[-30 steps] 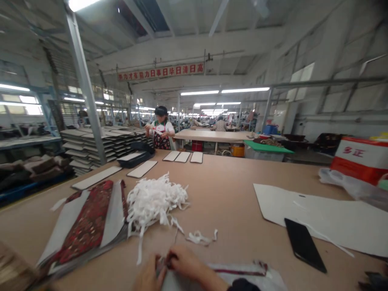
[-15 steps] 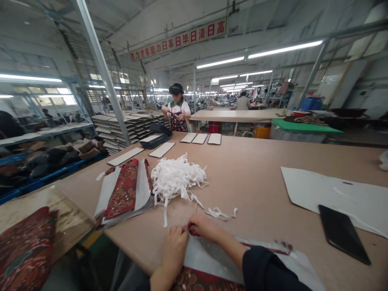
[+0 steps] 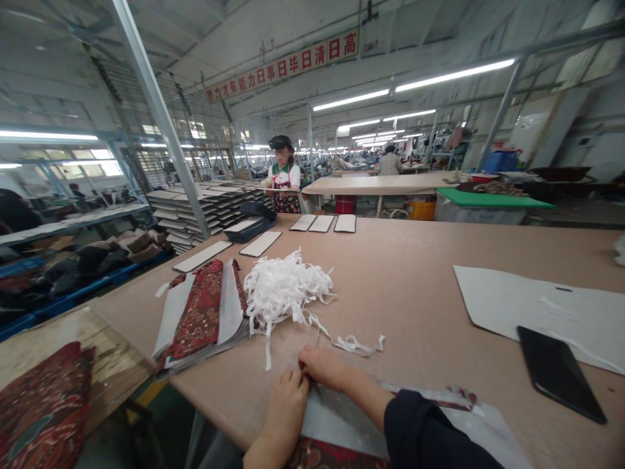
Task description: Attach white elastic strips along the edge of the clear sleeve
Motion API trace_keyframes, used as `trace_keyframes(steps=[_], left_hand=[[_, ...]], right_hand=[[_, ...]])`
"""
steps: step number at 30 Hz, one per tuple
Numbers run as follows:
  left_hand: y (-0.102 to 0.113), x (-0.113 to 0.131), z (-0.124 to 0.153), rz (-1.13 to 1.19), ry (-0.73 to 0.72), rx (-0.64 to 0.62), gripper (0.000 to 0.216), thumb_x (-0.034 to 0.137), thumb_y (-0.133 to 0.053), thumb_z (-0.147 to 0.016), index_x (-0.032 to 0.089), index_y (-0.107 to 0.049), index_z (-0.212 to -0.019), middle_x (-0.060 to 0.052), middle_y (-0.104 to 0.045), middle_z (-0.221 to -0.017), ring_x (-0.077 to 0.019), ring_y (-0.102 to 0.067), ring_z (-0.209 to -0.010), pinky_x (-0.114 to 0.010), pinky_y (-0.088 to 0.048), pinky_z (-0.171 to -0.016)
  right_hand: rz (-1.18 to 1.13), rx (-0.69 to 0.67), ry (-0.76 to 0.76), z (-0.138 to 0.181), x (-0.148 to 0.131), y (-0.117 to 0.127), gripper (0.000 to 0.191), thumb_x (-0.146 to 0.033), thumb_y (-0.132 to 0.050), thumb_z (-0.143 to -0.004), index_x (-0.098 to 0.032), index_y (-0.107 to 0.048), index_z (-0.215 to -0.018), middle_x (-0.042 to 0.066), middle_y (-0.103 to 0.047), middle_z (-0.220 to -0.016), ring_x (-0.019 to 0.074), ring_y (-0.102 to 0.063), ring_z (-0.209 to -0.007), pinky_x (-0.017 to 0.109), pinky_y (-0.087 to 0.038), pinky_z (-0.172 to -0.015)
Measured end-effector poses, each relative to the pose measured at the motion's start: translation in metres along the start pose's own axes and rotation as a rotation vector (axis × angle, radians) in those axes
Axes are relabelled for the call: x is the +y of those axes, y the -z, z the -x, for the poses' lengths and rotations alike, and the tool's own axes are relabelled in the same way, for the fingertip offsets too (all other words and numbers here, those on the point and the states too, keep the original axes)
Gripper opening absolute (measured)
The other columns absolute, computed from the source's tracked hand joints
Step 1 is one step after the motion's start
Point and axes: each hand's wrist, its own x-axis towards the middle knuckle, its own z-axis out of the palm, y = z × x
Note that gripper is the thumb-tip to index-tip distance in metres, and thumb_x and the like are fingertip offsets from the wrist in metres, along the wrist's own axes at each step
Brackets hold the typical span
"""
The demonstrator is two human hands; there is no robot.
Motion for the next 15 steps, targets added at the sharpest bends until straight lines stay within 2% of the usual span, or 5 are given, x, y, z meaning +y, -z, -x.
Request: trace_keyframes(steps=[5, 9, 12, 15], left_hand=[[0.005, -0.001, 0.000, 0.077, 0.039, -0.075, 0.032, 0.005, -0.039, -0.082, 0.020, -0.056, -0.106, -0.006, -0.057, -0.097, -0.0217, -0.052, -0.089, -0.035, -0.045, -0.076], [0.005, -0.002, 0.001, 0.119, 0.062, -0.064, 0.030, 0.007, -0.040, -0.083, 0.021, -0.056, -0.105, -0.005, -0.057, -0.097, -0.0208, -0.051, -0.089, -0.034, -0.044, -0.077], [0.007, -0.001, -0.001, 0.103, 0.077, -0.077, 0.029, 0.008, -0.040, -0.084, 0.020, -0.057, -0.104, -0.006, -0.057, -0.098, -0.0211, -0.051, -0.090, -0.035, -0.043, -0.078], [0.010, 0.000, -0.003, 0.075, 0.020, -0.063, 0.032, 0.006, -0.038, -0.083, 0.020, -0.056, -0.106, -0.006, -0.056, -0.108, -0.0218, -0.049, -0.099, -0.038, -0.040, -0.086]], right_hand=[[-0.041, 0.133, -0.099, 0.012, 0.002, -0.001, 0.020, -0.007, -0.041, -0.075, -0.014, -0.055, -0.088, 0.006, -0.058, -0.087, 0.0158, -0.051, -0.080, 0.026, -0.040, -0.073], [-0.094, 0.159, 0.059, 0.028, 0.003, -0.006, 0.020, -0.011, -0.041, -0.081, -0.017, -0.060, -0.085, 0.003, -0.057, -0.088, 0.0138, -0.050, -0.082, 0.023, -0.039, -0.074], [0.073, 0.145, 0.110, 0.034, 0.000, -0.010, 0.017, -0.021, -0.044, -0.085, -0.017, -0.061, -0.085, 0.003, -0.056, -0.085, 0.0156, -0.048, -0.083, 0.025, -0.039, -0.072], [0.250, 0.183, 0.120, 0.041, -0.006, -0.010, 0.018, -0.023, -0.042, -0.087, -0.017, -0.058, -0.090, 0.003, -0.056, -0.086, 0.0163, -0.047, -0.084, 0.026, -0.038, -0.072]])
